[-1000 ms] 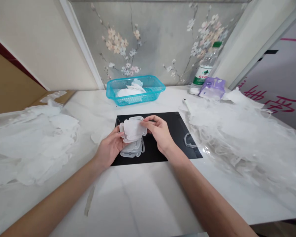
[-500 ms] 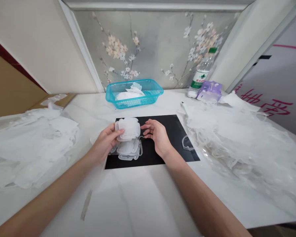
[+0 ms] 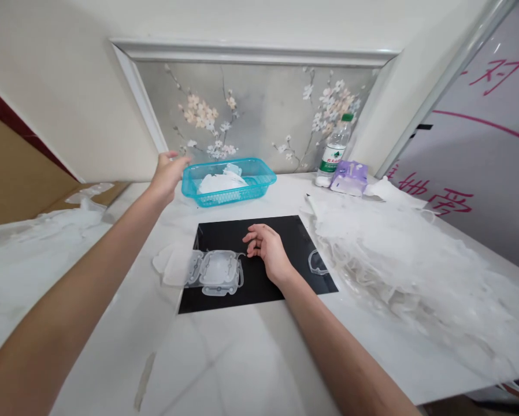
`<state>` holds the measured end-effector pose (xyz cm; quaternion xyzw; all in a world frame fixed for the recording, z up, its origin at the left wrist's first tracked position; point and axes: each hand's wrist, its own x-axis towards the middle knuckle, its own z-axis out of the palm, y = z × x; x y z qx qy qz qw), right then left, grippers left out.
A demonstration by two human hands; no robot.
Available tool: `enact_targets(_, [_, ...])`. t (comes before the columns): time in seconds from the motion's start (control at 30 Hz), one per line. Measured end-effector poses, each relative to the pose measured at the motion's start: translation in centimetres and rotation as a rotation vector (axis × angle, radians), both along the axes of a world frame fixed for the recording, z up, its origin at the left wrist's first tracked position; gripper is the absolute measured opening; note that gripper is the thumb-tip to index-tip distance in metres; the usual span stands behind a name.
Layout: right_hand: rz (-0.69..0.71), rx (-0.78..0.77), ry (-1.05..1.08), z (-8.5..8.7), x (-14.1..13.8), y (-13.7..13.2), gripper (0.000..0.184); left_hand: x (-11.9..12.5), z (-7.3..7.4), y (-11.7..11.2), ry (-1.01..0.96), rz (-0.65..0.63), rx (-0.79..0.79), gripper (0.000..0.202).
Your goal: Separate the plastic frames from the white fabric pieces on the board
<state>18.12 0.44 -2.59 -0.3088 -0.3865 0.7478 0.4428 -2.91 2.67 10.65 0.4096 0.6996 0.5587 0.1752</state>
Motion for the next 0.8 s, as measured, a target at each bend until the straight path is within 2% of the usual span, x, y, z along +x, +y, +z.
enact_targets(0.03, [-0.001,-0.003,-0.004,0.0,0.0,0.1,0.022,0.0,0.0,-0.5,0.038,0.007,-0.002,0.053])
enact_targets(0.1, [0.005,0.005,-0.023,0.1,-0.1,0.2,0.022,0.4,1.0,-1.9,0.096,-0.019,0.018,0.048])
enact_targets(0.2, [0.023,0.038,-0.058,0.2,-0.1,0.1,0.021,2.2,4.2,-4.7,0.205,-0.135,0.127,0.03])
enact_targets(0.27, [0.03,0.052,-0.076,0.2,0.0,0.0,0.022,3.6,6.0,-6.7,0.39,-0.257,0.237,0.03])
enact_targets(0.33, [0.056,0.084,-0.128,0.3,0.1,-0.1,0.023,4.5,6.3,-8.5,0.593,-0.352,0.182,0.032])
enact_targets(0.4, [0.146,0.194,-0.274,0.3,0.3,-0.2,0.025,4.3,4.9,-10.0,0.771,-0.469,-0.056,0.038])
enact_targets(0.47, [0.27,0.406,-0.498,0.3,0.3,-0.4,0.029,3.1,2.1,-10.9,0.911,-0.591,-0.435,0.051])
enact_targets(0.57, [0.358,0.721,-0.753,0.2,0.2,-0.7,0.03,0.7,-2.5,-11.5,0.866,-0.581,-0.848,0.074])
enact_targets(0.63, [0.358,0.776,-0.778,0.1,0.0,-0.8,0.024,-0.5,-4.4,-11.8,0.824,-0.572,-0.914,0.072])
enact_targets(0.67, [0.356,0.758,-0.756,0.0,0.0,-0.8,0.024,-1.0,-4.9,-12.0,0.815,-0.553,-0.923,0.07])
enact_targets(0.73, [0.347,0.704,-0.699,-0.2,-0.2,-0.7,0.03,-1.6,-5.1,-12.4,0.806,-0.548,-0.947,0.063])
enact_targets(0.8, [0.332,0.682,-0.671,-0.2,-0.1,-0.4,0.021,-1.9,-4.7,-12.7,0.8,-0.58,-0.989,0.052])
